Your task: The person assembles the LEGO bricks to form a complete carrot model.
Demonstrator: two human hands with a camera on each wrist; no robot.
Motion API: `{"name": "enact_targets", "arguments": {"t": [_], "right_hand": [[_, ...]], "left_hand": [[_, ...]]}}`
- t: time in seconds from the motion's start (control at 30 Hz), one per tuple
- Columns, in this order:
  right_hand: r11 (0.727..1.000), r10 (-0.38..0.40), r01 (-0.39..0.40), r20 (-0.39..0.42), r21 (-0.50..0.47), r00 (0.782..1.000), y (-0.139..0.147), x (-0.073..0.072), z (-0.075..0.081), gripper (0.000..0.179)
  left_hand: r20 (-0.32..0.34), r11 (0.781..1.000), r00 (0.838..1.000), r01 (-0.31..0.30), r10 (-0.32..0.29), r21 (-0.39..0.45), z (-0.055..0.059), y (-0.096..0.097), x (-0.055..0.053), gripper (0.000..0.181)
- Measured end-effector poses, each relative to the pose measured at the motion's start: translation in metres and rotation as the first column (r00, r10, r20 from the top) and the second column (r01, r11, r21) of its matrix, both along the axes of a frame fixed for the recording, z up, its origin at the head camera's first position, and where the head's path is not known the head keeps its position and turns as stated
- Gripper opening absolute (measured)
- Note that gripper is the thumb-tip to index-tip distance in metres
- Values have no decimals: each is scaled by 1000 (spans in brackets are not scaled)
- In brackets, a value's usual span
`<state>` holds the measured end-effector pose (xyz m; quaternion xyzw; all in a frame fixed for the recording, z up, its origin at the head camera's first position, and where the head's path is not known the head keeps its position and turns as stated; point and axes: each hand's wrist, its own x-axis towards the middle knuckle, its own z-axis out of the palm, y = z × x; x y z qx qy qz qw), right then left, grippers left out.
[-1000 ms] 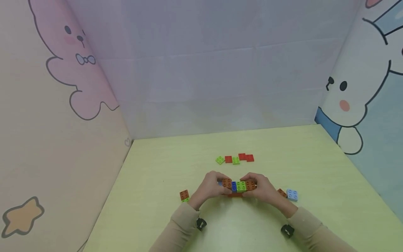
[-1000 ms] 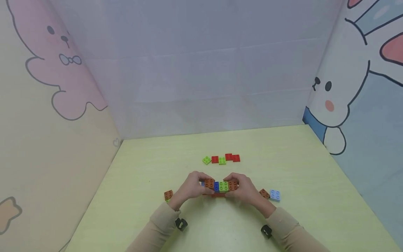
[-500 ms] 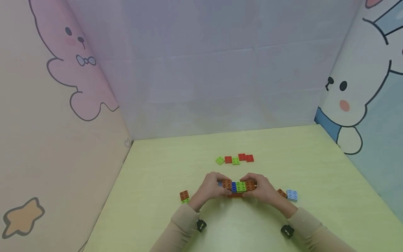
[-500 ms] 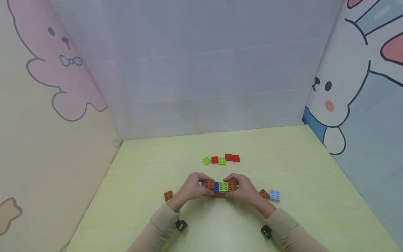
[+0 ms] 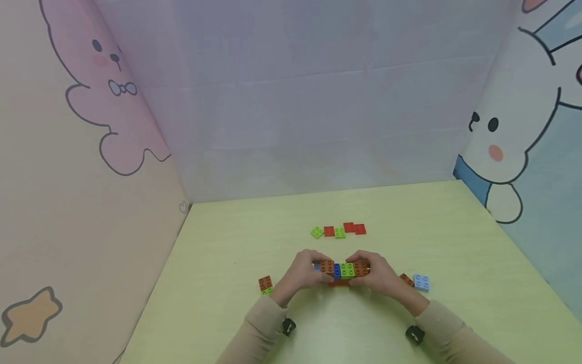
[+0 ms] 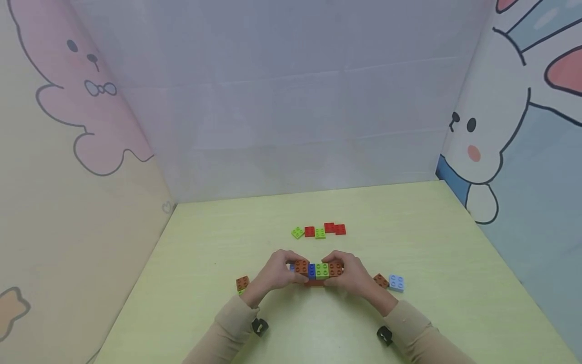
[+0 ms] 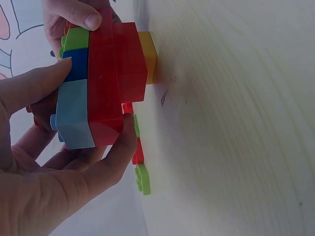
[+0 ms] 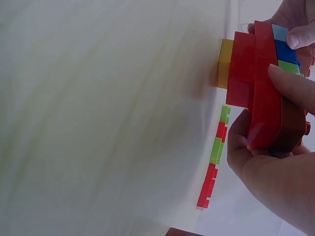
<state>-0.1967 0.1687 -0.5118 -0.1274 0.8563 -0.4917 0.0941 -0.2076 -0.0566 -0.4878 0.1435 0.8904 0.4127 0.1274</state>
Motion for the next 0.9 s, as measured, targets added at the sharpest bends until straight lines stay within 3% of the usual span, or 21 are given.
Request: {"name": "enact_targets", "arguments": {"t": [0.53,0.9], "right_hand": [[995,57,-51,-68,89,996,9,5,6,36],[986,77,-46,-192,161,978,23,16,16,39]], "left_hand": [[-11,999,1000,-10,11,47,-3,1,3,34],[-12,999,1000,-18,18,35,-1,-1,5,37]]}}
